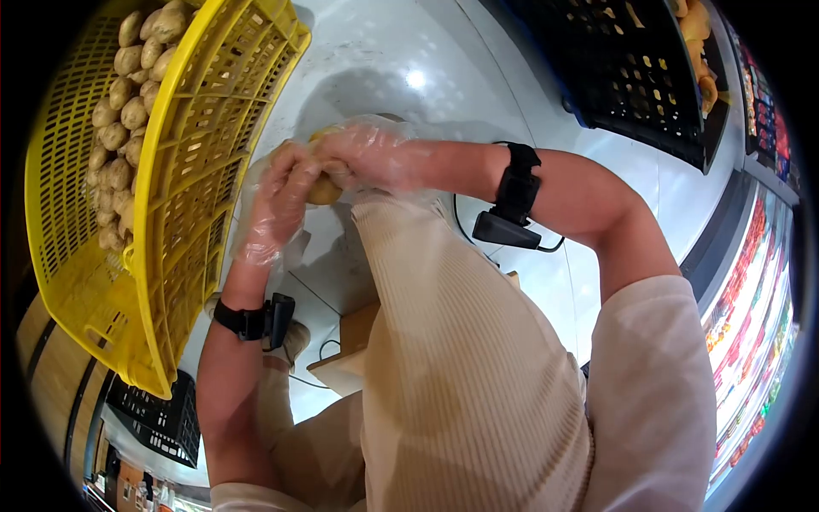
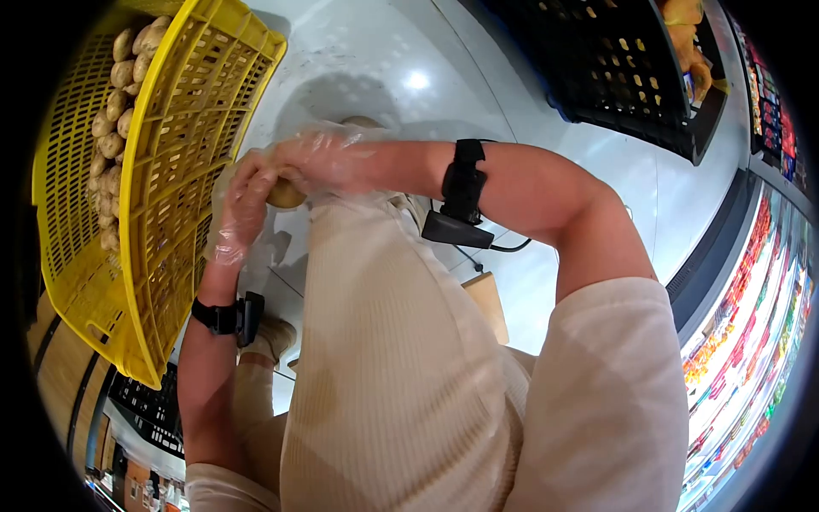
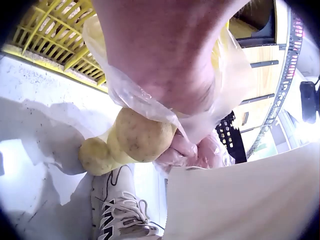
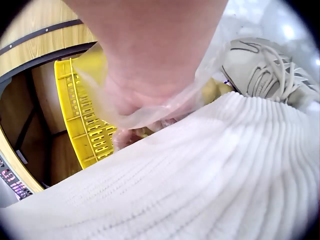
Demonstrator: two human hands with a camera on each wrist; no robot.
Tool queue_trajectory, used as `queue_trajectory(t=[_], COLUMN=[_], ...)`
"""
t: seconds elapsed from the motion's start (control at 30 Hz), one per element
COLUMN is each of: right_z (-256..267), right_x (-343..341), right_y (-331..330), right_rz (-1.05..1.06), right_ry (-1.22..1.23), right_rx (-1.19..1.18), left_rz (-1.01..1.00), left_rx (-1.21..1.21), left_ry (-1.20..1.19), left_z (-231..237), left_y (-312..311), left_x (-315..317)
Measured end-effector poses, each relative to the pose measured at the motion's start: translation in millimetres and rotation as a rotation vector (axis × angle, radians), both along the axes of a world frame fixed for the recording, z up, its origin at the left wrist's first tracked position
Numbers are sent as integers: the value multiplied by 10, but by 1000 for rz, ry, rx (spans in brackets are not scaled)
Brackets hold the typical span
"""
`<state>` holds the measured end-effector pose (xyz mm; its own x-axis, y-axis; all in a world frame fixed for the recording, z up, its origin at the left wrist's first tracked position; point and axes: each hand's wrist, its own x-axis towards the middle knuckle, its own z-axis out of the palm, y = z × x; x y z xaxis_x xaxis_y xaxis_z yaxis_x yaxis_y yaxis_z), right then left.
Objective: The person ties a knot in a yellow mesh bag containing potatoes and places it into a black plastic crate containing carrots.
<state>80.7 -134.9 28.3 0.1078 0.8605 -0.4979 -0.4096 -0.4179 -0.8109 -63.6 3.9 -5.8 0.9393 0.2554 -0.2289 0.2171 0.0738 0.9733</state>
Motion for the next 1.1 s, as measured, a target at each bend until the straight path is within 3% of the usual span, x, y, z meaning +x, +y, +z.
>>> queue_trajectory(t=[0.07,0.13,0.23,0.33,0.47,0.53,0.57,0.63,0.67,0.83,0.93,1.1], right_z=[91,223,111,-132,-204,-215,-208,140,125,-14,111,-171], right_x=[21,94,52,24,129,121,146,181,187,222,161,69], right_y=[14,4,-2,-36,-91,-70,-83,7,-8,-82,-52,-82], right_rz=[-12,157,91,151,229,291,292,332,335,365,221,105], right_ry=[86,-306,-267,-406,-378,-892,-894,-388,-388,-492,-423,-245], right_rx=[-54,42,133,191,270,519,528,-136,-134,95,-97,-50], left_rz=[6,6,28,56,-4,-44,-93,-100,-112,29,104,167], left_rx=[-26,41,154,281,513,657,791,888,977,961,904,815], left_ry=[23,-2,-69,-93,-136,-148,-159,-146,-132,-156,-89,-91], left_z=[10,-12,50,212,172,274,328,385,399,397,460,391], left_y=[-30,-23,-60,-83,-36,-11,-9,-8,-20,-134,-218,-240], left_x=[1,29,85,135,140,151,155,163,157,141,147,134])
